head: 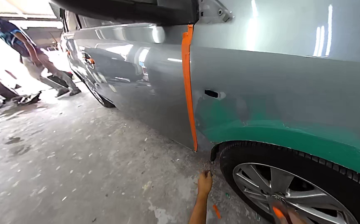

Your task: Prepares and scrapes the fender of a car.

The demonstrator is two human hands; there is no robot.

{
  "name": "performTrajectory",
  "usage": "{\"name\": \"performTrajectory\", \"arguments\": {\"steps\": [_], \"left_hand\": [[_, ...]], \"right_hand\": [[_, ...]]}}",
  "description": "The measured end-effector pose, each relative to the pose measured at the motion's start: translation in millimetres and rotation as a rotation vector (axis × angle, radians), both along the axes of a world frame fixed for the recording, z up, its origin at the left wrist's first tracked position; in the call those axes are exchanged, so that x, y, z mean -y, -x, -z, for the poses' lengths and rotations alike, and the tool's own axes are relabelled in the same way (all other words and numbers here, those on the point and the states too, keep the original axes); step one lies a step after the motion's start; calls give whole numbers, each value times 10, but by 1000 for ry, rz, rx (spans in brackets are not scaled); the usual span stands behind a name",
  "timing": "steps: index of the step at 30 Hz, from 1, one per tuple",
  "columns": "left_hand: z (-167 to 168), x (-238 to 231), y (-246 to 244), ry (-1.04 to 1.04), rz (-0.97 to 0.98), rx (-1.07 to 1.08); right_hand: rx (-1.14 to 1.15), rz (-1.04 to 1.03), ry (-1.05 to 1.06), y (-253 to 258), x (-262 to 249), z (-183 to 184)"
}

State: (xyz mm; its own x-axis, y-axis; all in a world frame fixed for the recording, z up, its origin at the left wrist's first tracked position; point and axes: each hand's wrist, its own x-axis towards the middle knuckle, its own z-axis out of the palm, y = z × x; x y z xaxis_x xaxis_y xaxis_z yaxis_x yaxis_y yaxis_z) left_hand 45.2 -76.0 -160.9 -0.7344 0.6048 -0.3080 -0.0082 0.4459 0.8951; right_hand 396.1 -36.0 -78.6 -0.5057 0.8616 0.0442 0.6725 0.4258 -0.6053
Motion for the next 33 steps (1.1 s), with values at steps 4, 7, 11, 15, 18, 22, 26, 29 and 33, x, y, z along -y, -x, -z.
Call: {"name": "performTrajectory", "arguments": {"steps": [4,7,11,15,18,22,26,29,33], "left_hand": [[120,-37,-54,-10,-101,242],[123,-43,-88,40,-67,339],[299,-41,-94,71,-41,398],[313,-122,-33,60,-60,404],[247,-208,9,20,-62,401],[201,-282,3,-29,-68,421],[206,-256,-3,-42,-86,423],[249,-250,-24,-41,-101,438],[212,-225,-10,-43,-109,456]], "right_hand": [[-338,-8,114,686,14,-1016],[-410,-70,-348,1233,-5,-1472],[-290,-59,-817,1685,-237,-1759],[-202,-36,-905,1847,-329,-1708],[-154,-36,-959,1979,-309,-1631],[-119,-63,-990,2064,-307,-1625],[-119,-86,-1000,2028,-321,-1640],[-85,-120,-1014,2146,-335,-1565],[-82,-125,-1012,2123,-325,-1580]]}}
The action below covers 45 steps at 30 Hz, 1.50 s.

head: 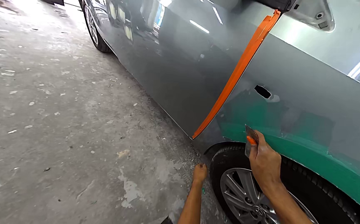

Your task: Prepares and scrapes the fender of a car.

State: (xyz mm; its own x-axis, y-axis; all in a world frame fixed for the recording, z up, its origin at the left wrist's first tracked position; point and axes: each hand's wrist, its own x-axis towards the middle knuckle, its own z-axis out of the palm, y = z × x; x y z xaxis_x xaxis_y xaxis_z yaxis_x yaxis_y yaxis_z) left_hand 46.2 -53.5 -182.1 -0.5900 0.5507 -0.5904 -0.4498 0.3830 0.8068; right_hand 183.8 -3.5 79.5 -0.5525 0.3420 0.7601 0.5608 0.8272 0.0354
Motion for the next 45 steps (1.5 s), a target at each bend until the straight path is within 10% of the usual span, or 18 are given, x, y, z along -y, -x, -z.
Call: {"name": "performTrajectory", "arguments": {"steps": [45], "left_hand": [[-256,43,-28,-66,-48,19]], "right_hand": [[105,88,108,471,144,188]]}}
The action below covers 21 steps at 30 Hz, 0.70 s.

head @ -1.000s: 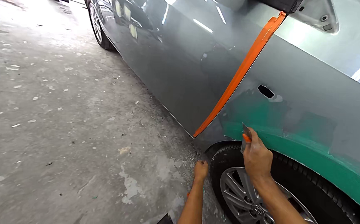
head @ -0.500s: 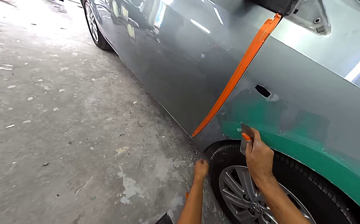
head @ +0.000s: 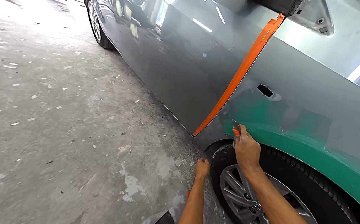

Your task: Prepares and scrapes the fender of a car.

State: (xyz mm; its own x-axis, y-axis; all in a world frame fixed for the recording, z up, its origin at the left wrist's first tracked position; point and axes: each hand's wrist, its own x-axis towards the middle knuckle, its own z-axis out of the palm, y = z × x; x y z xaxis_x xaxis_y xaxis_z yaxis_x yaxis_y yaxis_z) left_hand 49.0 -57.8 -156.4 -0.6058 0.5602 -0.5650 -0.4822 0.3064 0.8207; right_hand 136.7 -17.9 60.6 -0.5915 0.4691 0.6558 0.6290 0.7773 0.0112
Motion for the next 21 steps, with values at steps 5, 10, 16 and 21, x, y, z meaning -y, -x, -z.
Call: {"name": "performTrajectory", "arguments": {"steps": [5,10,16,21], "left_hand": [[65,4,87,-11,-16,-9],[60,-18,59,-9,-16,-3],[96,30,94,-24,-61,34],[189,50,30,9,-62,57]], "right_hand": [[-70,-45,-34,-120,-45,-28],[52,7,26,130,20,65],[-75,-40,-70,-57,-43,46],[265,99,224,329,154,78]]}}
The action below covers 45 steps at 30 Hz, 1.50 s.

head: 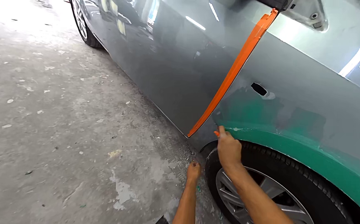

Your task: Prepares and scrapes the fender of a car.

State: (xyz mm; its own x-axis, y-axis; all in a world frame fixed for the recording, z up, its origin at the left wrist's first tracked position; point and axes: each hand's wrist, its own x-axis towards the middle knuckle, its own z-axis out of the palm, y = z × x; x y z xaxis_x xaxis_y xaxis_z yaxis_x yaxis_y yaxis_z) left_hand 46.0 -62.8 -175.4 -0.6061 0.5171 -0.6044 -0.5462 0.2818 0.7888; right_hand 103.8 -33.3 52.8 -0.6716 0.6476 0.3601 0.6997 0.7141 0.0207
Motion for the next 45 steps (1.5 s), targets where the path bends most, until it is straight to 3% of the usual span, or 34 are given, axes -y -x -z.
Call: {"name": "performTrajectory", "arguments": {"steps": [2,7,10,15,21,26,40,45], "left_hand": [[-32,17,4,-1,-8,15],[-68,11,65,16,-25,10],[-44,-21,66,17,-13,0],[-16,-36,-46,4,-10,19],[-65,-28,5,-3,-25,24],[-109,-61,14,-11,-17,18],[-129,-39,45,-35,-83,58],[-92,-106,20,-28,-46,23]], "right_hand": [[44,18,81,-12,22,-83],[-395,-115,-160,-802,-163,-438],[-476,-84,-281,-945,-179,-501],[-407,-85,-233,-665,-154,-295],[-482,-104,-296,-815,-196,-377],[-373,-98,-258,-572,-177,-320],[-380,-123,-336,-772,-235,-361],[-325,-101,-316,-543,-211,-256]]}}
